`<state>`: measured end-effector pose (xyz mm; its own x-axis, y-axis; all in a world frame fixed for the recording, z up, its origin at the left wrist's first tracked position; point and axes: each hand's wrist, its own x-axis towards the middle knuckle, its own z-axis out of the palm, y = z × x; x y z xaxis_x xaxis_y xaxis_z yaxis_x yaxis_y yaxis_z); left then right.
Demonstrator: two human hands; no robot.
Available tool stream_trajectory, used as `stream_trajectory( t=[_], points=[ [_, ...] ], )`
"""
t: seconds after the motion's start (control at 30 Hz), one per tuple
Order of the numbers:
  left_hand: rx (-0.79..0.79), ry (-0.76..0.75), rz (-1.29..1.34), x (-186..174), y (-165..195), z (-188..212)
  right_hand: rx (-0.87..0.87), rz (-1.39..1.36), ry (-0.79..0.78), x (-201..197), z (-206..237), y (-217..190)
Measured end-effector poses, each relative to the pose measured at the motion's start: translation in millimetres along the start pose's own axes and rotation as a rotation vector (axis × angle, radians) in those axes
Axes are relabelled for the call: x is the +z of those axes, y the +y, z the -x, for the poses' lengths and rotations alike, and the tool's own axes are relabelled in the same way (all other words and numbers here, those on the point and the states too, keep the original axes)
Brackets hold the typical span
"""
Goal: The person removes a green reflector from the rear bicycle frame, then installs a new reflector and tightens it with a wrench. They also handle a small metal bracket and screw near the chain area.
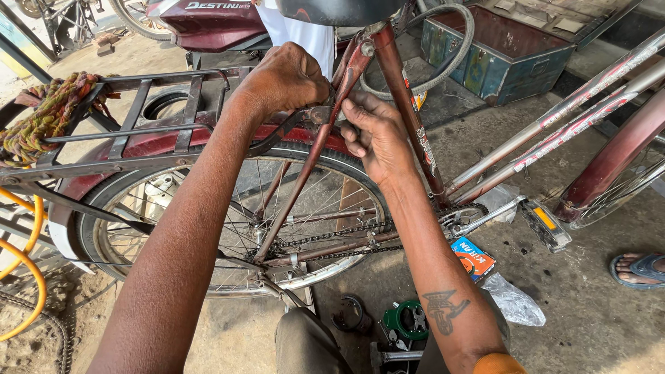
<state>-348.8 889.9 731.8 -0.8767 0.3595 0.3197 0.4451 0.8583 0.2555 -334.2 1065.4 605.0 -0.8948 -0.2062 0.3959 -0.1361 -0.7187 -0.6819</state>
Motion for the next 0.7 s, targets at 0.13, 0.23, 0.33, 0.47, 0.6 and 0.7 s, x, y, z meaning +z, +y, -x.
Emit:
stream_trajectory(
  t=[0.13, 0.23, 0.33, 0.47, 0.6, 0.7],
  points=[
    [-0.121, -0.103, 0.205, -8, 7, 5, 0.015, -0.032, -0.017, -4, -6, 1],
    [-0.121, -0.136, 0.366, -10, 12, 8, -0.044, -0.128, 0.048, -5, -10, 12],
    [-0.078, -0.089, 0.226, -10, 16, 10, -0.080, -0.244, 0.154, -3, -10, 24],
    [-0.122, -0.087, 0.355, -8, 16, 13, -0.156, -0.117, 0.329, 6, -3, 36],
    [-0.096, -0.091, 0.263, -9, 15, 11, -0.263, 0.102, 0.353, 21, 5, 41],
    [-0.088, -0.109, 0.115, -9, 15, 8, -0.232, 0.227, 0.334, 23, 7, 37]
  ],
)
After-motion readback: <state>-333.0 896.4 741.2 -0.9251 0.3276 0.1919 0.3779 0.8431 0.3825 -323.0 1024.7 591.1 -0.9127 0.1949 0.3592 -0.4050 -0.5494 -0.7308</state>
